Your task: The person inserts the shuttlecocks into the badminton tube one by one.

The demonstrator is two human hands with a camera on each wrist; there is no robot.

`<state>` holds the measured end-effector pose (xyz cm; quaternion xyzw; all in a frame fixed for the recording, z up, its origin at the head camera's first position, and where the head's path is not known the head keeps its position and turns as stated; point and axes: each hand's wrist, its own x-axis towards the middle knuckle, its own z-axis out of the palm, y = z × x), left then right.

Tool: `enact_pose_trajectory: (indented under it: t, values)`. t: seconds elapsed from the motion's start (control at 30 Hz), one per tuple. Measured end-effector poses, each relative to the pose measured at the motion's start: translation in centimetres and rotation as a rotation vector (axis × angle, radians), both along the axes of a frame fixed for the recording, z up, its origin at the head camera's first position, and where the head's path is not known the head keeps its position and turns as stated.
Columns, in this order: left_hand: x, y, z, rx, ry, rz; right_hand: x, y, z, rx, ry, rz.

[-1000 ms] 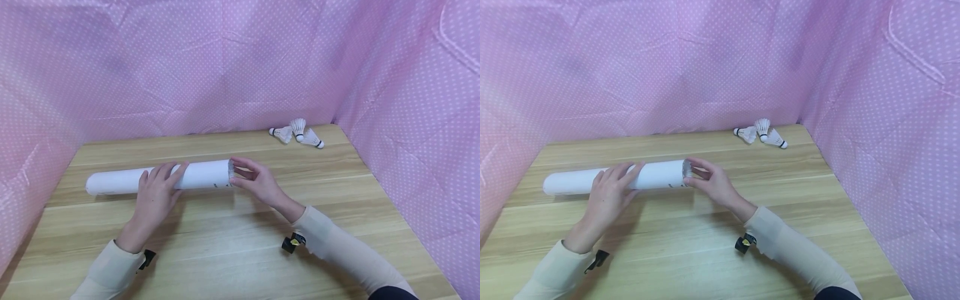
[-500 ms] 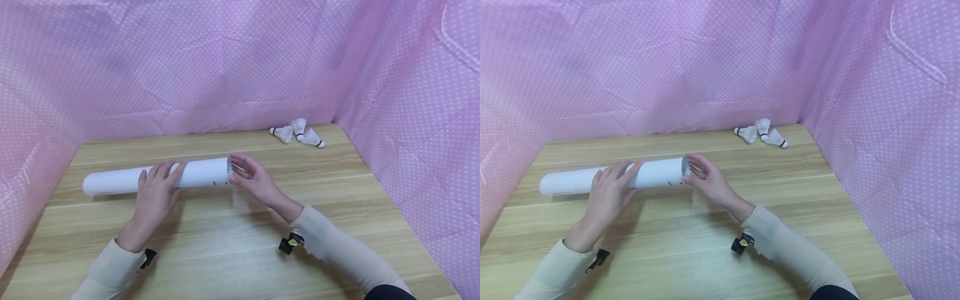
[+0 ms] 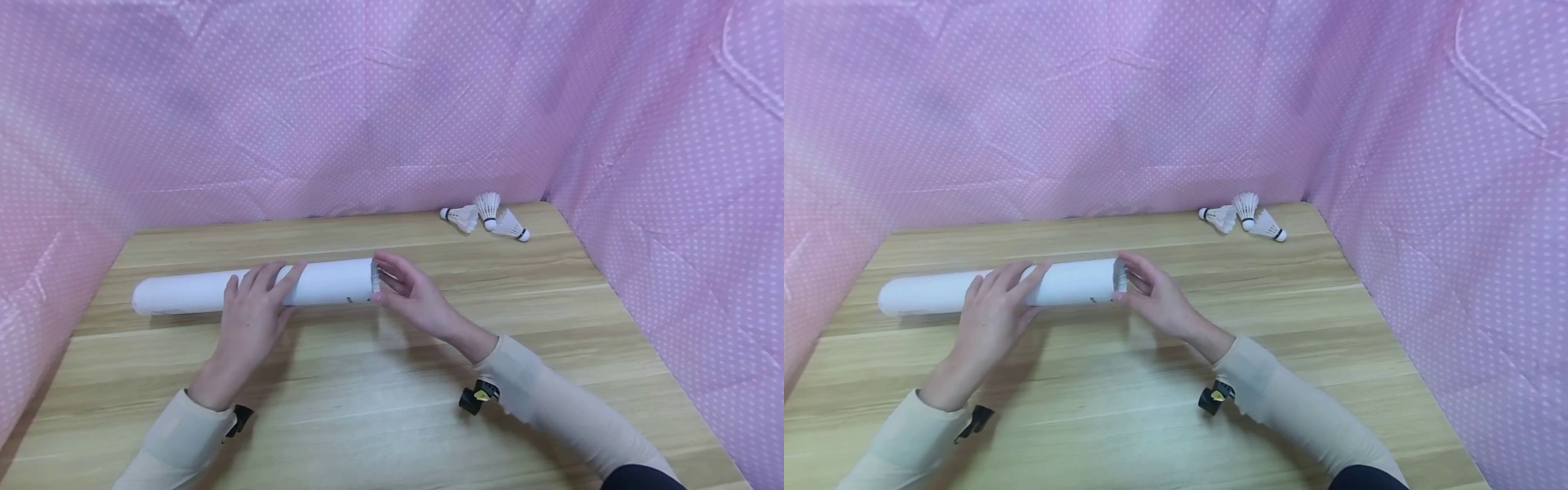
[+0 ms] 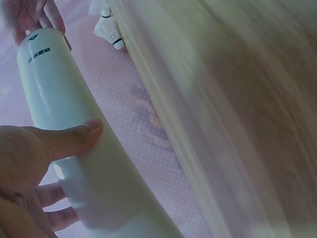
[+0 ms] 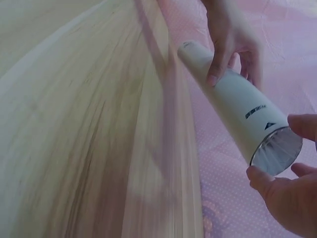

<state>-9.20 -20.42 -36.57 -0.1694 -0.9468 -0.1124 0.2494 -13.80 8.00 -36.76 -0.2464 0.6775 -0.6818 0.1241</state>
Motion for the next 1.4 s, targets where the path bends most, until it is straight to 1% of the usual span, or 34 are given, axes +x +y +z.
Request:
enact_pose_trajectory:
  t: [0.1, 0.27, 0.4, 0.63, 0.77, 0.87, 0.93, 1.03, 1.2, 1.3, 1.4]
  values:
    - [0.0, -0.2, 0.0, 0.002, 0.005, -0.006, -0.3, 0.5, -0.3, 0.020, 0.033, -0.007]
    - [0.1, -0.5, 0.1, 0.005, 0.010, -0.004, -1.3, 2.3, -1.0, 0.063, 0.057, -0.078]
    - [0.2, -0.8, 0.2, 0.017, 0.000, 0.008, -2.7, 4.0, -1.7, 0.066, 0.055, -0.167]
    - [0.4, -1.2, 0.2, 0.009, -0.037, 0.018, -6.0, 7.6, -2.6, 0.129, 0.076, -0.370]
    - [0.5, -1.3, 0.1, 0.005, -0.046, 0.022, -7.8, 9.6, -2.9, 0.223, 0.115, -0.476]
    - [0.5, -1.3, 0.0, 0.002, -0.049, 0.022, -9.1, 10.9, -3.1, 0.331, 0.141, -0.553]
    - [0.5, -1.3, 0.0, -0.002, -0.049, 0.020, -9.9, 11.6, -3.1, 0.411, 0.155, -0.586]
    - [0.5, -1.3, 0.0, -0.001, -0.050, 0.016, -11.1, 12.2, -3.1, 0.561, 0.171, -0.605]
    - [0.5, -1.2, -0.1, 0.001, -0.046, 0.011, -12.7, 12.6, -2.9, 0.786, 0.236, -0.564]
    - [0.4, -1.1, -0.1, -0.001, -0.046, 0.005, -13.2, 12.7, -2.9, 0.880, 0.261, -0.541]
    - [0.4, -0.9, -0.1, -0.001, -0.047, 0.002, -13.6, 12.7, -2.8, 0.934, 0.245, -0.531]
